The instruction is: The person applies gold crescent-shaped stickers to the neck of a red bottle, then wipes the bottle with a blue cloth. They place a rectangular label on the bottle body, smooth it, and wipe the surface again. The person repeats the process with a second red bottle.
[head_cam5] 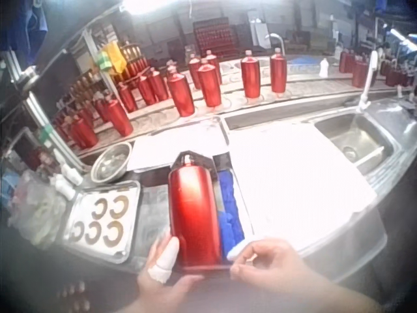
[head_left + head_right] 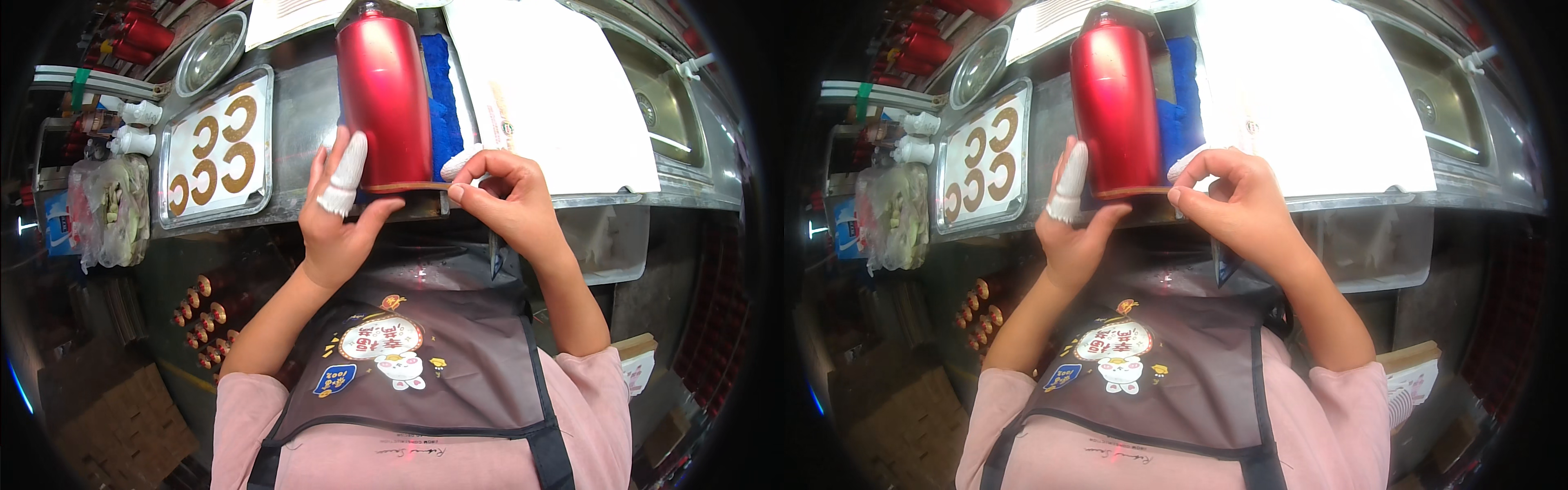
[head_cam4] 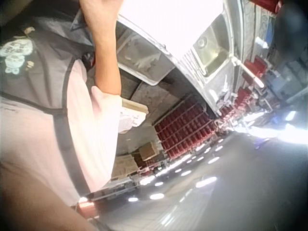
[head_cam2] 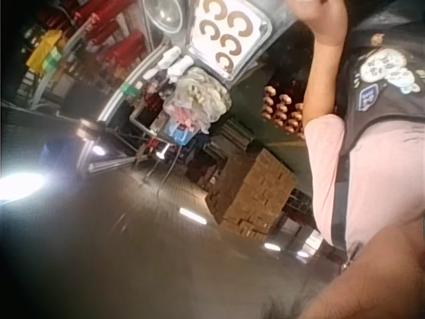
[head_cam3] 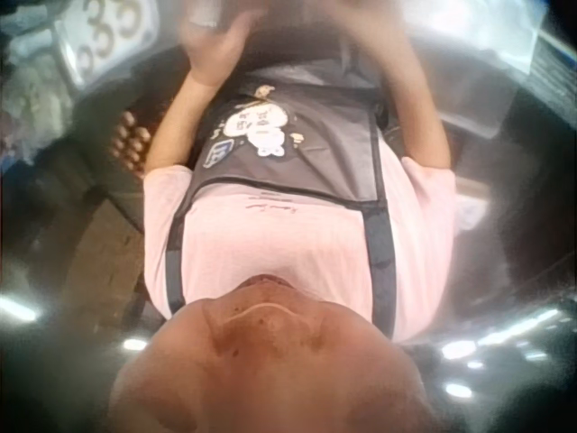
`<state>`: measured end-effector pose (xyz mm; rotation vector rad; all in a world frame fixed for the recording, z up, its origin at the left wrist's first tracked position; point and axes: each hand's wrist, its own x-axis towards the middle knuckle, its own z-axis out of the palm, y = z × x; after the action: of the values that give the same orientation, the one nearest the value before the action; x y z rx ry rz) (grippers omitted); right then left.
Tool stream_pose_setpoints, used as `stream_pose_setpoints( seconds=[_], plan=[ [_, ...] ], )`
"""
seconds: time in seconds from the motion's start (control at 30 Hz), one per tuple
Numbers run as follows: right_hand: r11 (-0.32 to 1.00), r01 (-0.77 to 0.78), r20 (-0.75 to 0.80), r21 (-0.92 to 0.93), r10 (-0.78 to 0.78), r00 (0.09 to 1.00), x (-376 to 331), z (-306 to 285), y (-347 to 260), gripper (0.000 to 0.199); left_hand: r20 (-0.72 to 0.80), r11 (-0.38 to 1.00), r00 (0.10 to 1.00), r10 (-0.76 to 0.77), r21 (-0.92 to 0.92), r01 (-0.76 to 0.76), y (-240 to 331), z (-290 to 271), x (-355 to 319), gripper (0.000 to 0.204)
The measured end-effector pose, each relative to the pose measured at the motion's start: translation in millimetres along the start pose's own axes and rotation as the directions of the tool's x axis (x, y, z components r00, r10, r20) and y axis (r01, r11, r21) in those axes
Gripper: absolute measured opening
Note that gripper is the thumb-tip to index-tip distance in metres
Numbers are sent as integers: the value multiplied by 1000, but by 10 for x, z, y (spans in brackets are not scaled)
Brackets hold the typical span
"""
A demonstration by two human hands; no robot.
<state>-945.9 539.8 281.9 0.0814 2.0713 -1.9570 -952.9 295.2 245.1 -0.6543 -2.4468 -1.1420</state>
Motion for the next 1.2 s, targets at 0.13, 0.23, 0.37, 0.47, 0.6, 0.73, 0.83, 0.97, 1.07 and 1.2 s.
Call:
stream_pose_setpoints(
  seconds=[0.13, 0.23, 0.37, 0.47, 0.6, 0.73, 0.83, 0.97, 1.07, 1.2],
  plan=[
    [998, -5, -5, 70, 5, 1000, -44, -20, -84, 12, 75, 997, 997, 12, 71, -17, -14, -107, -249, 66],
    [995, 61, -22, 83, -59, 998, -55, -30, -93, 11, 94, 993, 995, 45, 103, -55, -56, -110, -317, 59],
    [996, 60, -42, 70, -57, 997, -18, -43, -51, 9, 100, 984, 988, 114, 129, -127, -87, -94, -273, 54],
    [997, 32, -45, 69, -29, 999, 16, -45, -12, 9, 110, 973, 983, 150, 159, -166, -60, -108, -209, 49],
    [999, 17, -53, 34, -15, 998, 38, -42, 34, 8, 137, 956, 974, 181, 208, -207, 9, -132, -109, 46],
    [998, 32, -49, 52, -30, 998, 76, -35, 80, 8, 115, 923, 960, 255, 266, -277, 100, -103, 32, 46],
    [998, 8, -39, 64, -5, 999, 110, -16, 112, 8, 134, 875, 939, 317, 341, -344, 184, -34, 131, 40],
    [999, -17, -16, 50, 18, 1000, 118, 38, 121, 8, 27, 919, 966, 259, 299, -255, 178, 88, 220, 52],
    [999, -2, -36, 45, 4, 999, 96, 89, 96, 8, -5, 984, 994, 111, 141, -109, 59, 80, 228, 69],
    [998, 50, -30, 48, -49, 998, 40, 150, 47, 11, -22, 1000, 999, 30, -5, -30, -38, 43, 94, 71]
  ],
)
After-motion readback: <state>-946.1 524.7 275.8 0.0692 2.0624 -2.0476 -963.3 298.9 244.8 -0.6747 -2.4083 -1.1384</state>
